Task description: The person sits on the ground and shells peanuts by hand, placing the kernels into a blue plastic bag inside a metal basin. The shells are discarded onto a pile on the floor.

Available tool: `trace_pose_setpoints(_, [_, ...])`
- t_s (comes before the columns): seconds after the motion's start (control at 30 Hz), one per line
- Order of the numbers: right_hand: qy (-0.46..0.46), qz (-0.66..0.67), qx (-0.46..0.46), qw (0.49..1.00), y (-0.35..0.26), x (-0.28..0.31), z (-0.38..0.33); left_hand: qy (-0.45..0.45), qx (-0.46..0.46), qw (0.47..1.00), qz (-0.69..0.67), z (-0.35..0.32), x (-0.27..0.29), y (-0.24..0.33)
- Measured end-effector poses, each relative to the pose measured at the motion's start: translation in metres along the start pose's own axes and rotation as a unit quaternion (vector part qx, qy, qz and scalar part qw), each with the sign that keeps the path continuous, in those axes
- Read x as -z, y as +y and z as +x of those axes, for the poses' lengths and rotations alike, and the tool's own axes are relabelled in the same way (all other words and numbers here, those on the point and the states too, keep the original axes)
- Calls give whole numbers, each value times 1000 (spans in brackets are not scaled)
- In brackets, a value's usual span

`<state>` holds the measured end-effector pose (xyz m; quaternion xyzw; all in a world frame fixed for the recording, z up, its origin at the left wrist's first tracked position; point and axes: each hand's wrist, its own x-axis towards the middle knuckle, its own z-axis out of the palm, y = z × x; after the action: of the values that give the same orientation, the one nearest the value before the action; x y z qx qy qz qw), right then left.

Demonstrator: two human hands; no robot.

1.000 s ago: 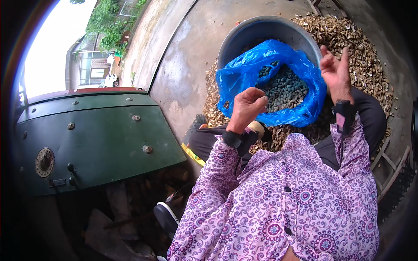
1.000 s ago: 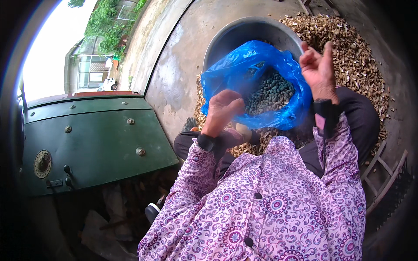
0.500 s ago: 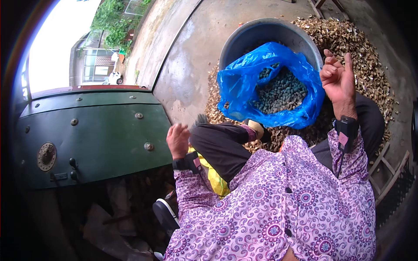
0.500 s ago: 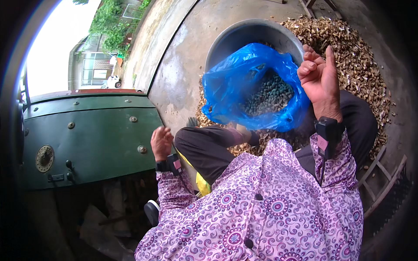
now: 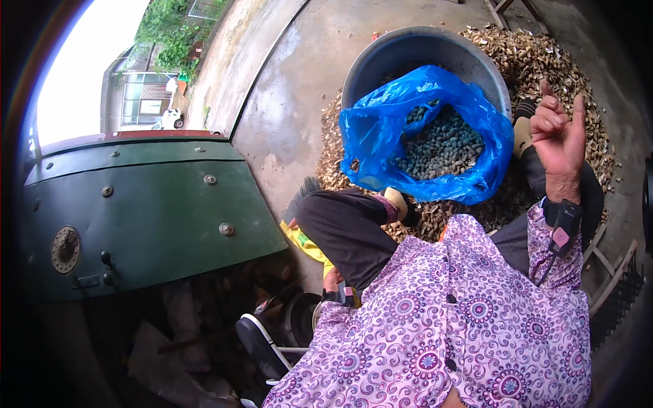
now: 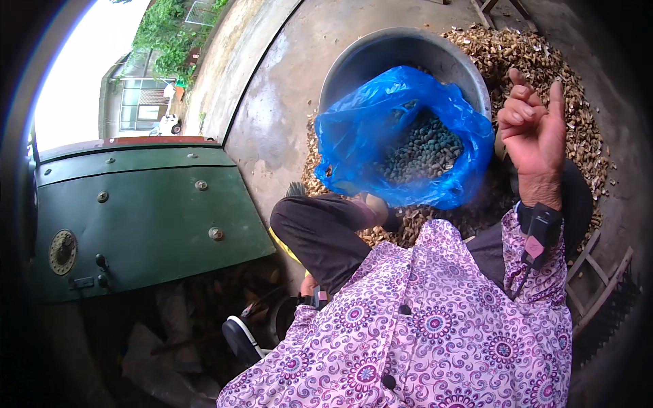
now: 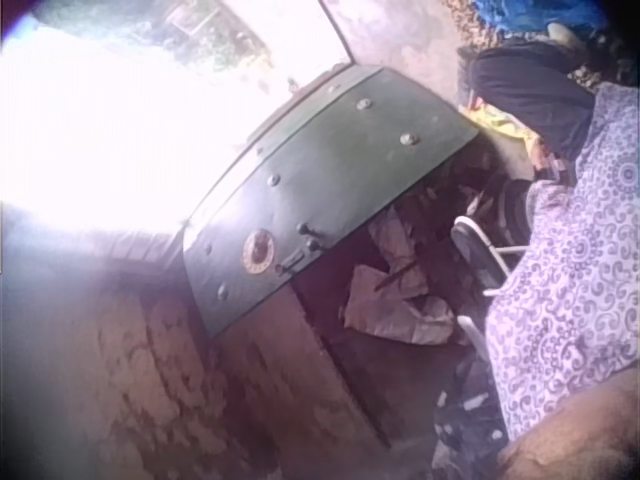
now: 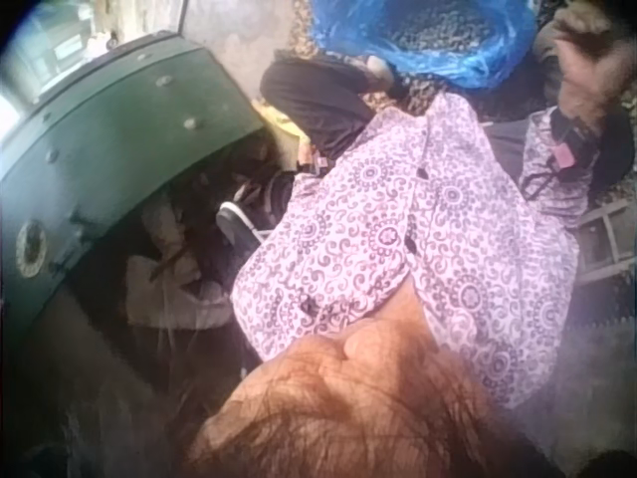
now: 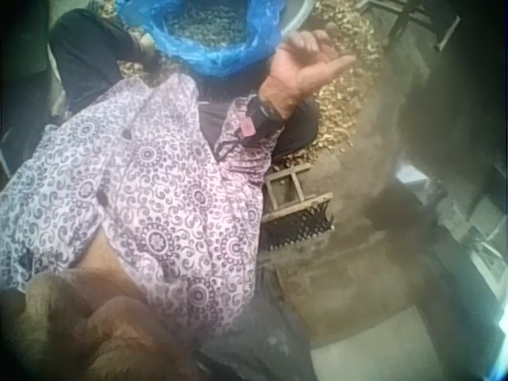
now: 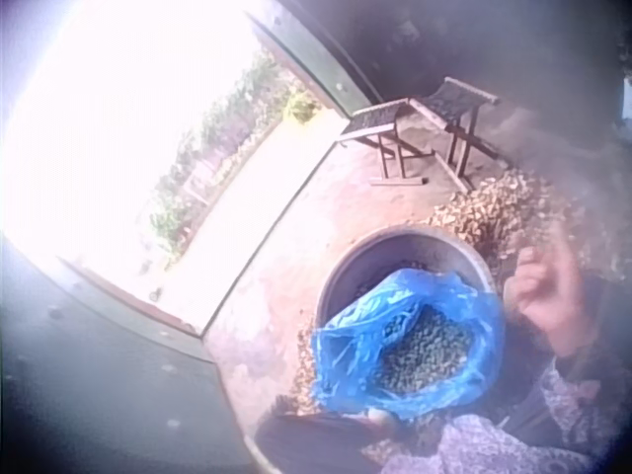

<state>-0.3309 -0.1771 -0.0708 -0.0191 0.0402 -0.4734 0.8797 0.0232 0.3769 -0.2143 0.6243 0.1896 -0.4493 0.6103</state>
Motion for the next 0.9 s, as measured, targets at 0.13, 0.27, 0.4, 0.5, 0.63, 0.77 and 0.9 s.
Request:
trace_pose_setpoints(0.13, [14,0,6,1000,0,0,2,1,14,1000,-5,11,-6,-7])
trace_pose_setpoints(0.27, [23,-31,-3,999,8,0,5,4,26,1000,-11,13,-10,-11])
trace_pose_setpoints(0.4, [26,-41,-18,999,17,-1,5,13,36,999,-20,21,-20,-16])
trace_pose_setpoints(0.5, [31,-44,-26,998,22,-3,6,18,42,999,-24,22,-25,-18])
trace_pose_setpoints(0.63, [44,-54,-28,997,28,-6,6,23,54,998,-23,14,-22,-32])
trace_pose_setpoints(0.77, [57,-46,-31,997,31,-5,7,29,68,997,-18,5,-21,-43])
trace_pose_setpoints(0.9, [68,-68,-36,995,34,-6,9,37,80,996,-12,2,-27,-57])
